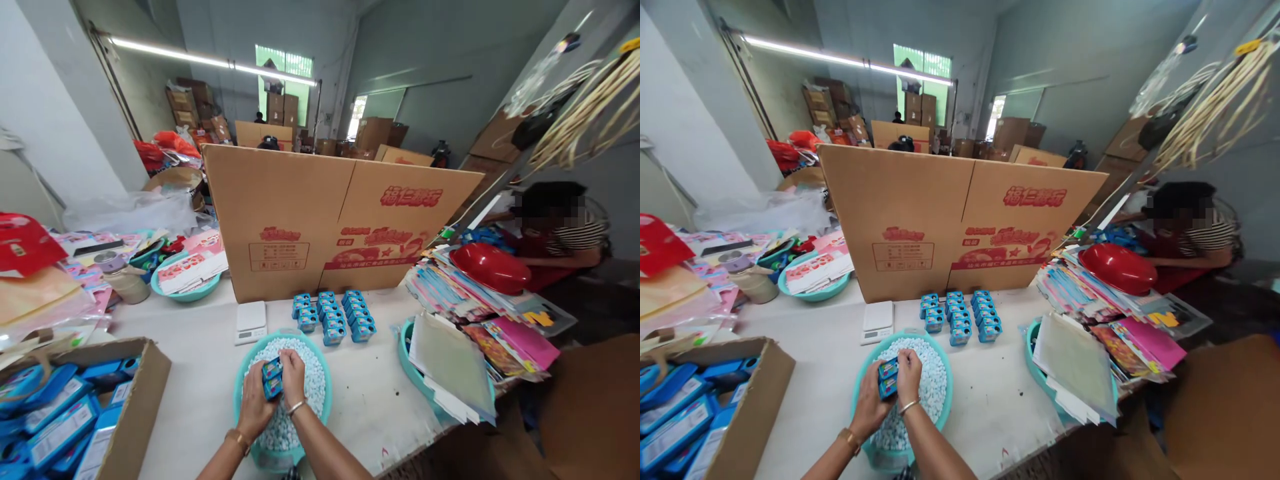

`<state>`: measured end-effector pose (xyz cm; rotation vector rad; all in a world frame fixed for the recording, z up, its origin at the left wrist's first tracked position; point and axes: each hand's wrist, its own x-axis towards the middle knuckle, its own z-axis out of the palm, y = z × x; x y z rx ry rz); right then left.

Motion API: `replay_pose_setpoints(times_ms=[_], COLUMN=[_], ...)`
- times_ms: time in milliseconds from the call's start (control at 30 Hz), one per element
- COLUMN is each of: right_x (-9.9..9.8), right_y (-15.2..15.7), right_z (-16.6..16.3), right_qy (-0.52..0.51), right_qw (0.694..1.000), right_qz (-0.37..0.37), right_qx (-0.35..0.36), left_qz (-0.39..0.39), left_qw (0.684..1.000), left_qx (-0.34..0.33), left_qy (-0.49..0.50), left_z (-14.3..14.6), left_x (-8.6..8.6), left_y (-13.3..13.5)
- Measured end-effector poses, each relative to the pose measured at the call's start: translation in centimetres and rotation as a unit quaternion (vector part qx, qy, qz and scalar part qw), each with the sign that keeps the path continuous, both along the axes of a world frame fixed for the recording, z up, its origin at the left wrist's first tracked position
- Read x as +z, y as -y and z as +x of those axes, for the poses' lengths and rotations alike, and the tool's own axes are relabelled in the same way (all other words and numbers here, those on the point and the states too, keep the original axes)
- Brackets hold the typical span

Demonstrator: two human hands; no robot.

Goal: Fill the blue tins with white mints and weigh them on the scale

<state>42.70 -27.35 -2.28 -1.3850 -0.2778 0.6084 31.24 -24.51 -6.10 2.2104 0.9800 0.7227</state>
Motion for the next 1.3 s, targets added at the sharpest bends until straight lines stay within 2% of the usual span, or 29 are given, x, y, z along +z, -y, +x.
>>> replay_pose_setpoints(times_ms=[67,133,200,300,400,433,500,600,667,833,933,1067,1300], right_x=[-0.2,-1.2,-3.0,-6.5,-9.0,-9.4,-9.7,-9.2,-8.4,-6.0,-4.6,-3.0,-1.1], right_y=[0.6,1.6,2.8,4.2,4.0,3.6,2.5,0.6,-0.2,-0.5,-0.5,-0.6,-0.6], right_z=[0.9,2.4,3.8,4.3,3.1,2.6,2.2,2.5,2.9,3.3,3.3,3.4,3.8], right_qy=[-0.009,0.002,0.079,0.230,0.283,0.281,0.245,0.107,0.032,-0.009,-0.021,-0.021,-0.032], right_qw=[0.999,0.999,0.992,0.944,0.903,0.901,0.921,0.976,0.991,0.996,0.997,0.999,0.999], right_qz=[0.009,-0.013,-0.080,-0.222,-0.316,-0.326,-0.301,-0.182,-0.122,-0.082,-0.069,-0.050,-0.033], right_qx=[0.029,0.052,0.059,0.078,0.068,0.057,0.044,0.050,0.051,0.032,0.010,-0.009,-0.004], left_qz=[-0.012,-0.027,-0.033,-0.018,-0.002,0.000,0.004,0.010,0.010,-0.011,-0.010,0.001,0.009], left_qw=[1.000,0.999,0.992,0.955,0.913,0.907,0.908,0.911,0.917,0.974,0.992,0.999,1.000], left_qx=[0.000,-0.003,-0.022,-0.067,-0.094,-0.095,-0.091,-0.093,-0.092,-0.027,0.005,0.014,0.014], left_qy=[-0.008,-0.046,-0.122,-0.288,-0.398,-0.409,-0.409,-0.402,-0.387,-0.226,-0.122,-0.031,0.024], left_z=[-0.5,-1.2,-1.8,-1.3,0.7,1.5,3.0,3.9,3.5,1.1,0.3,0.5,1.0], left_x=[0.6,1.6,2.8,4.2,4.1,3.8,3.2,2.7,2.6,1.3,0.0,-1.0,-0.4], left_y=[-0.5,-1.2,-1.9,-2.1,-1.4,-1.1,-0.8,-0.9,-1.0,-0.4,0.3,0.4,0.3])
